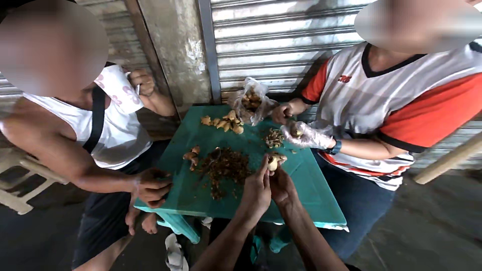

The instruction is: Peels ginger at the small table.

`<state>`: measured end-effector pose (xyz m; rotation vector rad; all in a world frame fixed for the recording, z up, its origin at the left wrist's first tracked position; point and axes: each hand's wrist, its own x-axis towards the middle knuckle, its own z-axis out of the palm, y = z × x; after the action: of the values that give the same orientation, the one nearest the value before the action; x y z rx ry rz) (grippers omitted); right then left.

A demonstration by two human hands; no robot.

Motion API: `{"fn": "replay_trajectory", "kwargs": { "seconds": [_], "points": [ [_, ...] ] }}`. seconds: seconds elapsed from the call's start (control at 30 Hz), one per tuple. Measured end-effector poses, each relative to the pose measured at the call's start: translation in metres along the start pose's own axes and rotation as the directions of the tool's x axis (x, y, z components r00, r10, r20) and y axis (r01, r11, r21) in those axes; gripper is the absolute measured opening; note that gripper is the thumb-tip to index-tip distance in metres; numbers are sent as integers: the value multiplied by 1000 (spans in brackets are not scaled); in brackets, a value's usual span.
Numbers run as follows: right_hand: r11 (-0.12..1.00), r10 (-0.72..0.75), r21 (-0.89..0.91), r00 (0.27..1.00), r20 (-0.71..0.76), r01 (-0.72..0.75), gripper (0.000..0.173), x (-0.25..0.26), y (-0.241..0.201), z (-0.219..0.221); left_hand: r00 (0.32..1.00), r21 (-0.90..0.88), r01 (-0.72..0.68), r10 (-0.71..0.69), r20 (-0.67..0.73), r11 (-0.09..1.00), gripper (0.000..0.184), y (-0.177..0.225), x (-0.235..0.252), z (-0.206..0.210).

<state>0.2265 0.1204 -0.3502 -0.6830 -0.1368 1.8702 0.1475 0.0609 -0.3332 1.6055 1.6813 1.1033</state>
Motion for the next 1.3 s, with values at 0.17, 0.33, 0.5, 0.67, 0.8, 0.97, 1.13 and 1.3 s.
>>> {"fn": "replay_trajectory", "kwargs": {
  "seconds": [0.17, 0.33, 0.5, 0.67, 0.8, 0.97, 1.13, 1.3],
  "points": [
    [998, 46, -34, 996, 81, -44, 40, 11, 5, -7, 952, -562, 306, -234, 198, 769, 41, 1, 0, -23],
    [997, 73, -19, 992, 100, -72, 38, 19, 1, -7, 898, -756, 433, -314, 310, 492, 38, -17, 10, -66],
    [922, -145, -349, 985, 92, 168, 21, 23, -3, 14, 871, -790, 482, -301, 387, 379, 48, -57, 41, -97],
    [720, -215, -623, 952, 218, 305, 20, 38, -4, 43, 905, -868, 419, -51, 422, 265, 54, -105, 56, -104],
    [527, -201, -798, 955, 217, 292, 22, 66, 3, 70, 900, -889, 406, 77, 429, 209, 55, -113, 51, -106],
    [498, -306, -775, 916, 261, 388, 45, 106, 8, 122, 906, -889, 421, -37, 422, 181, 54, -110, 49, -106],
    [328, -442, -786, 821, 363, 524, 43, 130, -3, 152, 949, -946, 303, -126, 289, 118, 30, -105, 44, -105],
    [-87, -473, -844, 723, 503, 530, 27, 183, -23, 168, 927, -929, 370, -71, 369, 8, 29, -101, 49, -110]
  ]
}}
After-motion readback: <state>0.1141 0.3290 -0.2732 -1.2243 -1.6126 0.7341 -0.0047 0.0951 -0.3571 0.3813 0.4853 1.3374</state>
